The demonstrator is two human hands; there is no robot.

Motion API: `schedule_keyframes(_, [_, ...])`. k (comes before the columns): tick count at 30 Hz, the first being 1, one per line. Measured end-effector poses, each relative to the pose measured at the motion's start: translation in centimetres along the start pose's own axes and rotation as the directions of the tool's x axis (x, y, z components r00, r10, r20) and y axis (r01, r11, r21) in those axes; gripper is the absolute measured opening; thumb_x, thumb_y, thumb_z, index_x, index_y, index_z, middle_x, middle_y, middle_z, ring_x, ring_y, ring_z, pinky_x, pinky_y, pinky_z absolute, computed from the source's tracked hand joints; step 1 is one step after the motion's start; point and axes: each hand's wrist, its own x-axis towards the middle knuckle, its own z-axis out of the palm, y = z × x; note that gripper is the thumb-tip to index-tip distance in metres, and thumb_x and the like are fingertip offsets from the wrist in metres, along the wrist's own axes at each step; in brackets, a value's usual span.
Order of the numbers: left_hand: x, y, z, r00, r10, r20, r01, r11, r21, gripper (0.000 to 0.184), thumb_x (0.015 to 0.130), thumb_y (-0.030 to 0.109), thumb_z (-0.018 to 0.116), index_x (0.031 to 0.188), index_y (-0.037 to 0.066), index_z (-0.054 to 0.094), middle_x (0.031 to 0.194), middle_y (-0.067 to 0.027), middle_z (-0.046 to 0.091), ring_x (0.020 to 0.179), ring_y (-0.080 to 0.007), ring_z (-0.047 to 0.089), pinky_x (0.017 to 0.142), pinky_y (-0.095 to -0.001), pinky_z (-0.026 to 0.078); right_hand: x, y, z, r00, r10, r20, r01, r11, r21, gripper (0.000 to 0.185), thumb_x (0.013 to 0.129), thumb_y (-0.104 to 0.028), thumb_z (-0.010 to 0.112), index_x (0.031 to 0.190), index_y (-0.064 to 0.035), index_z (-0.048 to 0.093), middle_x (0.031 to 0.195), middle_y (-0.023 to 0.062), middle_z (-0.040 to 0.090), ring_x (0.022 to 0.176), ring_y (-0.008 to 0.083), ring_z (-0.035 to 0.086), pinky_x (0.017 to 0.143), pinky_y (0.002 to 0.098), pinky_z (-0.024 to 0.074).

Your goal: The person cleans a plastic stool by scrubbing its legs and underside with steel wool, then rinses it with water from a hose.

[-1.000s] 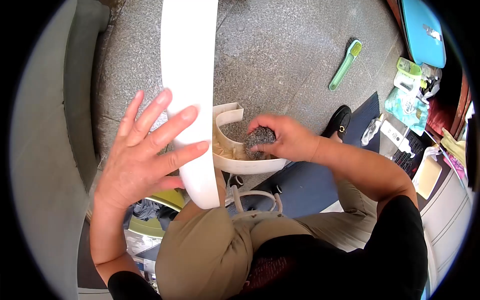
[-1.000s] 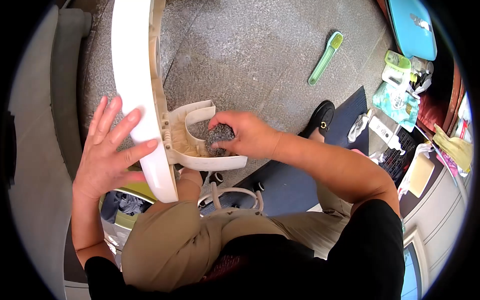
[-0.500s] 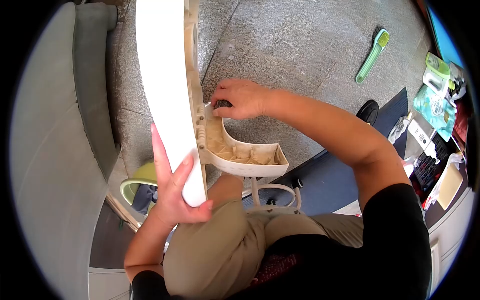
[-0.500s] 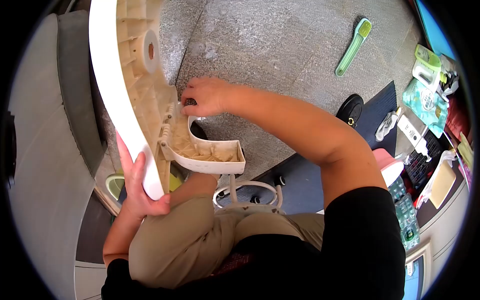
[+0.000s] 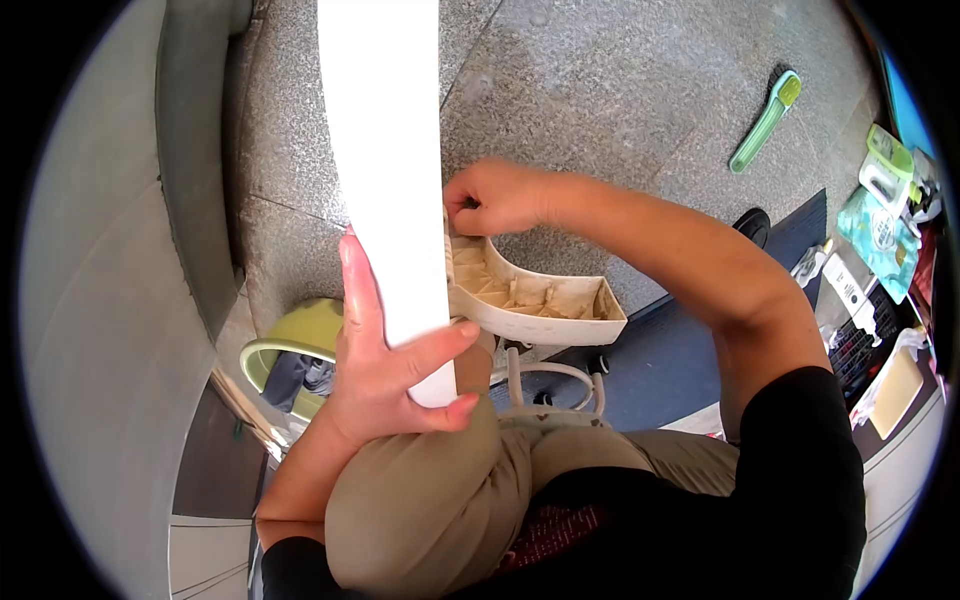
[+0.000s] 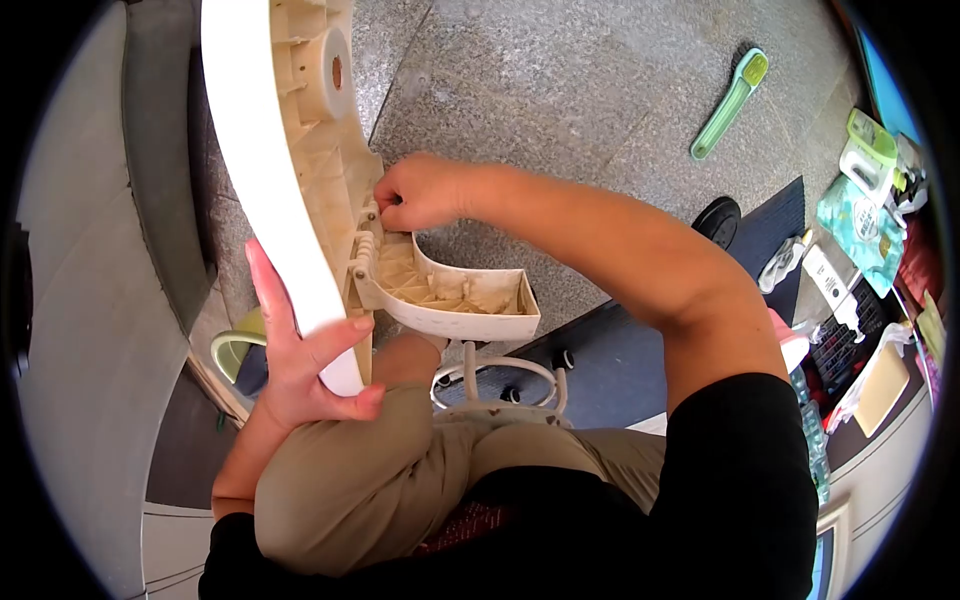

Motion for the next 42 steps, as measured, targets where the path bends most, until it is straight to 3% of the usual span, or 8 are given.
schedule_keyframes(4, [0.7,0.0,0.4,0.998,0.032,0.044,-0.033,0.999,0.020,0.058,0.052,0.035,0.085,0.106,0.020,0.073,0.148,-0.0480,-0.001,0.138,-0.0641,0.014,0.109,-0.0600,0.028,-1.1,1.4,0.0,0.986,-0.152,-0.066,0.156,0.985,0.068,0.023,0.079,-0.025,0.064,0.095,-0.0081,0.067,0.090,0.0127,0.068,0.086,0.0277,0.065,0.075,0.0404,0.0500])
schedule_keyframes(10, [0.7,0.0,0.6,0.997,0.028,0.071,-0.031,0.999,0.030,0.061,0.050,0.037,0.086,0.108,0.020,0.072,0.148,-0.0478,-0.001,0.138,-0.0634,0.014,0.109,-0.0600,0.028,-0.7,2.2,-2.2,0.926,0.376,0.030,-0.377,0.925,0.051,0.055,0.081,-0.046,0.071,0.122,-0.0112,0.061,0.112,0.0128,0.065,0.098,0.0301,0.063,0.083,0.0385,0.0495])
schedule_keyframes(16, [0.7,0.2,0.7,0.999,0.024,0.048,-0.025,0.999,0.024,0.061,0.050,0.036,0.085,0.107,0.019,0.072,0.148,-0.0482,-0.001,0.137,-0.0625,0.021,0.110,-0.0568,0.030,0.8,-0.3,-3.1,0.949,0.129,0.288,-0.117,0.992,-0.056,0.041,0.083,-0.026,0.069,0.120,-0.0084,0.065,0.109,0.0143,0.068,0.103,0.0293,0.063,0.088,0.0371,0.0493])
schedule_keyframes(22, [0.8,-0.1,0.9,0.999,0.027,0.025,-0.026,0.999,-0.047,0.060,0.051,0.035,0.085,0.107,0.019,0.072,0.148,-0.0477,0.001,0.136,-0.0629,0.023,0.109,-0.0572,0.031,-1.5,-1.5,-2.8,0.969,-0.162,0.185,0.170,0.985,-0.027,0.033,0.076,-0.026,0.072,0.104,-0.0094,0.069,0.099,0.0119,0.069,0.094,0.0288,0.065,0.080,0.0387,0.0504])
schedule_keyframes(26, [0.9,0.1,1.0,0.999,0.011,0.054,-0.008,0.999,-0.047,0.060,0.050,0.035,0.085,0.106,0.020,0.072,0.148,-0.0469,0.003,0.135,-0.0645,0.020,0.108,-0.0612,0.030,-3.6,-5.2,-2.1,0.987,-0.094,0.128,0.146,0.855,-0.497,0.036,0.075,-0.021,0.072,0.108,-0.0092,0.066,0.103,0.0153,0.069,0.102,0.0332,0.064,0.084,0.0419,0.0503])
schedule_keyframes(36, [1.0,-0.2,0.8,0.998,0.008,0.068,-0.005,0.999,-0.050,0.063,0.048,0.037,0.086,0.108,0.023,0.070,0.148,-0.0462,0.004,0.135,-0.0653,0.019,0.108,-0.0659,0.026,4.0,0.7,-2.1,0.987,-0.014,0.158,0.096,0.844,-0.528,0.038,0.073,-0.018,0.071,0.108,-0.0060,0.066,0.103,0.0144,0.068,0.099,0.0322,0.065,0.080,0.0419,0.0515])
schedule_keyframes(39, [0.9,-0.3,1.1,0.998,0.017,0.056,-0.013,0.998,-0.055,0.063,0.049,0.037,0.086,0.108,0.022,0.069,0.148,-0.0461,0.006,0.134,-0.0658,0.020,0.107,-0.0667,0.025,2.1,-0.1,-3.0,0.959,-0.067,0.274,0.102,0.988,-0.117,0.039,0.073,-0.023,0.071,0.107,-0.0058,0.066,0.100,0.0132,0.068,0.095,0.0307,0.064,0.078,0.0408,0.0506])
schedule_keyframes(42, [0.9,-0.4,1.0,0.998,0.033,0.056,-0.031,0.999,-0.034,0.064,0.049,0.038,0.085,0.109,0.022,0.069,0.147,-0.0461,0.008,0.133,-0.0660,0.021,0.107,-0.0675,0.025,0.5,-1.5,-2.8,0.927,-0.146,0.344,0.195,0.975,-0.110,0.041,0.073,-0.028,0.072,0.107,-0.0067,0.065,0.098,0.0136,0.067,0.092,0.0298,0.063,0.077,0.0399,0.0498])
